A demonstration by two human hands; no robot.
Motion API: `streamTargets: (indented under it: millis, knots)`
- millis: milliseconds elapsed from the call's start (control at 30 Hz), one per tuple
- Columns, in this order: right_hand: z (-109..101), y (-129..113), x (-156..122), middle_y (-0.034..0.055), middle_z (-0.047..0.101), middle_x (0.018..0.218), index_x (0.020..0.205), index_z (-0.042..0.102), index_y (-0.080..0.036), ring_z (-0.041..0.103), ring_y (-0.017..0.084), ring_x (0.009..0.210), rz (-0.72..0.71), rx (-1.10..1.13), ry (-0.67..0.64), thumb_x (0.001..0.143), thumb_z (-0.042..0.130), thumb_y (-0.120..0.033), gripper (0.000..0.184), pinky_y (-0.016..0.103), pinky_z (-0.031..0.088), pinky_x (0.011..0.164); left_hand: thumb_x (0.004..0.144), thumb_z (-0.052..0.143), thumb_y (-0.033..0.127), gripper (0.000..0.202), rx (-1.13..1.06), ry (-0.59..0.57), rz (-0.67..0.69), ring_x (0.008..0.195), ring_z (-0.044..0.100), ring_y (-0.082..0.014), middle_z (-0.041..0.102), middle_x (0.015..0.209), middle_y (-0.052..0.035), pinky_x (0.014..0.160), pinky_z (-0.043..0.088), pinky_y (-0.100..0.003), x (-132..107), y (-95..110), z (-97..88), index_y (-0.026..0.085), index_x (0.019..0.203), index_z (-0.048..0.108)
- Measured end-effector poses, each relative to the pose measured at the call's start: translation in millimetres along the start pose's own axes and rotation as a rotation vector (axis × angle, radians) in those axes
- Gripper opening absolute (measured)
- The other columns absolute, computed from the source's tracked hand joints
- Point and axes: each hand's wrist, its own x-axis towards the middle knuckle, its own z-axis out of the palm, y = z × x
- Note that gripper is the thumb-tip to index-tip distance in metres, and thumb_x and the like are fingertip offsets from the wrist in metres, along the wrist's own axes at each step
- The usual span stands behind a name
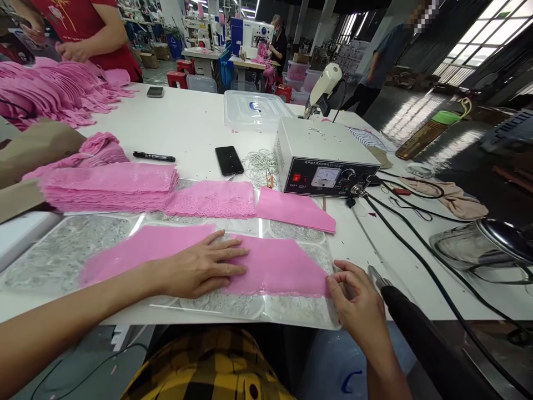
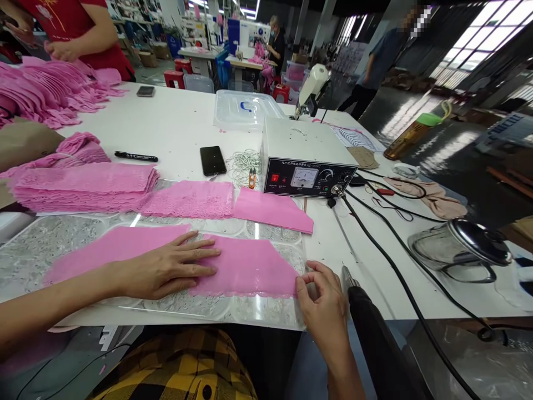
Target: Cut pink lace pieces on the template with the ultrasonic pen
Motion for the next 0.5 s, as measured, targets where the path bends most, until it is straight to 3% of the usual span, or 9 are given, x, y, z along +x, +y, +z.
streamTargets:
  millis: [133, 300, 500]
  knots:
    - [2.0, 3.3, -5.5, 0.0088, 0.069, 0.108, 0.074, 0.065, -0.023, 0.063, 0.027, 0.102, -0.088, -0.007, 0.05, 0.081, 0.058, -0.051, 0.03, 0.045, 0.05, 0.084, 0.099, 0.049, 0.029, 0.034, -0.015, 0.013, 0.015, 0.144, 0.036, -0.0251, 0.045, 0.151, -0.0057, 0.124, 0.004, -0.05, 8.1, 2.9, -4.8, 0.026, 0.13, 0.061]
    - [3.6, 10.7, -15.8, 0.0098, 0.065, 0.114, 0.093, 0.066, -0.023, 0.062, 0.026, 0.108, -0.167, 0.007, 0.103, 0.085, 0.06, -0.046, 0.025, 0.042, 0.052, 0.084, 0.097, 0.054, 0.03, 0.04, -0.092, 0.057, 0.093, 0.145, 0.035, -0.0245, 0.04, 0.154, -0.0062, 0.124, 0.004, -0.049, 21.4, 5.4, 1.3, 0.028, 0.137, 0.055]
    - [7.3, 13.6, -17.7, 0.0097, 0.065, 0.114, 0.089, 0.067, -0.023, 0.062, 0.024, 0.107, -0.153, 0.044, 0.127, 0.086, 0.059, -0.047, 0.025, 0.039, 0.053, 0.084, 0.101, 0.048, 0.034, 0.04, -0.065, -0.018, 0.087, 0.147, 0.031, -0.0234, 0.037, 0.156, -0.0052, 0.124, 0.004, -0.048, 21.9, 3.7, 4.4, 0.028, 0.14, 0.053]
